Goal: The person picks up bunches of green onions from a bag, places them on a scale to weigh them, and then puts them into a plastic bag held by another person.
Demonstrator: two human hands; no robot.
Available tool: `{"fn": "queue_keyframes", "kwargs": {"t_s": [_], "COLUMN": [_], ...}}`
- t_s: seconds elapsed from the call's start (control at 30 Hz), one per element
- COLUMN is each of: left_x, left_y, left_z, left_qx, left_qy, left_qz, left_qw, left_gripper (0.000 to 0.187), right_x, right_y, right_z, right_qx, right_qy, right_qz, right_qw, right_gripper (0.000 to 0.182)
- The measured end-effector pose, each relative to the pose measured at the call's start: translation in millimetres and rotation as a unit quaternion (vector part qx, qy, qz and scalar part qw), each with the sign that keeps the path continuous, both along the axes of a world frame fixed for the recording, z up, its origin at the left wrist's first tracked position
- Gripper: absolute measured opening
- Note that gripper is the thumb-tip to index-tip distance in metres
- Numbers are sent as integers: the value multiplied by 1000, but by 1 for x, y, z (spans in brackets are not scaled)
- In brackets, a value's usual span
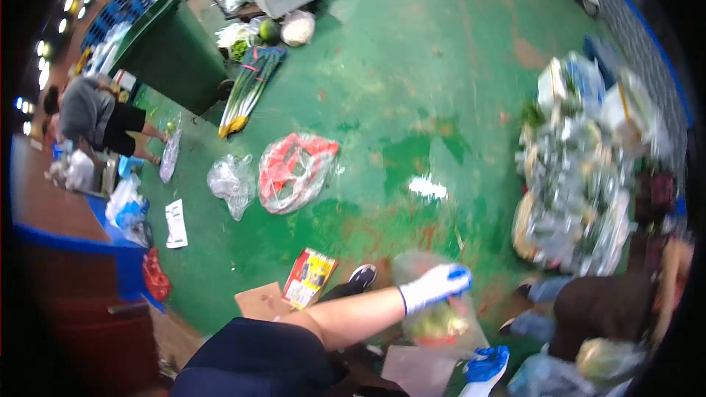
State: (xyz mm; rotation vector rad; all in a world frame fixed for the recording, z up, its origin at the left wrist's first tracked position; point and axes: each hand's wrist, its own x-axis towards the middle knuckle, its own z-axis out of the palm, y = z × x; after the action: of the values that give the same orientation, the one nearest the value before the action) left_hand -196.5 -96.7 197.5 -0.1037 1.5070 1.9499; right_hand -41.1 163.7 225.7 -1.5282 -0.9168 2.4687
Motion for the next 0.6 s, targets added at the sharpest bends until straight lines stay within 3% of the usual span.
{"fn": "queue_keyframes", "kwargs": {"t_s": [0.03, 0.07, 0.13, 0.17, 0.2, 0.27, 0.3, 0.33, 0.37, 0.4, 0.43, 0.47, 0.53, 0.6], "left_x": [-1, 1, 5, -18, -19, -32, -41, -46, -52, -52, -54, -59, -84, -107], "left_y": [3, 2, 6, -24, -23, -44, -60, -79, -96, -114, -132, -151, -188, -254], "left_z": [15, 50, 84, 148, 158, 182, 193, 208, 226, 226, 237, 247, 231, 237], "left_qx": [-37, -7, -92, -96, -176, -244, -258, -270, -308, -281, -301, -322, -179, -218], "left_qy": [166, 154, 247, 201, 288, 336, 374, 411, 396, 502, 503, 502, 363, 253], "left_qz": [16, 32, -27, -210, -233, -272, -262, -253, -272, -145, -168, -189, -258, -203], "left_qw": [985, 987, 964, 952, 912, 868, 852, 833, 821, 805, 793, 780, 877, 921], "left_gripper": [35, 44, 48, 44, 41, 30, 28, 27, 32, 27, 36, 45, 56, 54], "right_x": [-32, -53, -95, -112, -147, -170, -180, -198, -217, -238, -264, -285, -329, -373], "right_y": [-25, -38, -77, -96, -145, -166, -175, -178, -189, -200, -200, -202, -205, -200], "right_z": [39, 32, 73, 77, 135, 142, 139, 132, 147, 161, 165, 160, 167, 157], "right_qx": [25, -60, -181, -118, -85, -22, 112, 76, 17, -44, -74, -41, -69, -49], "right_qy": [7, 52, 46, 81, -17, -11, 12, 48, 77, 105, 142, 107, 57, 78], "right_qz": [181, 193, 225, 235, 268, 301, 362, 345, 325, 304, 348, 277, 264, 317], "right_qw": [983, 978, 956, 961, 960, 953, 925, 934, 943, 946, 924, 954, 960, 944], "right_gripper": [23, 17, 45, 45, 44, 47, 66, 17, 17, 17, 15, 12, 13, 12]}}
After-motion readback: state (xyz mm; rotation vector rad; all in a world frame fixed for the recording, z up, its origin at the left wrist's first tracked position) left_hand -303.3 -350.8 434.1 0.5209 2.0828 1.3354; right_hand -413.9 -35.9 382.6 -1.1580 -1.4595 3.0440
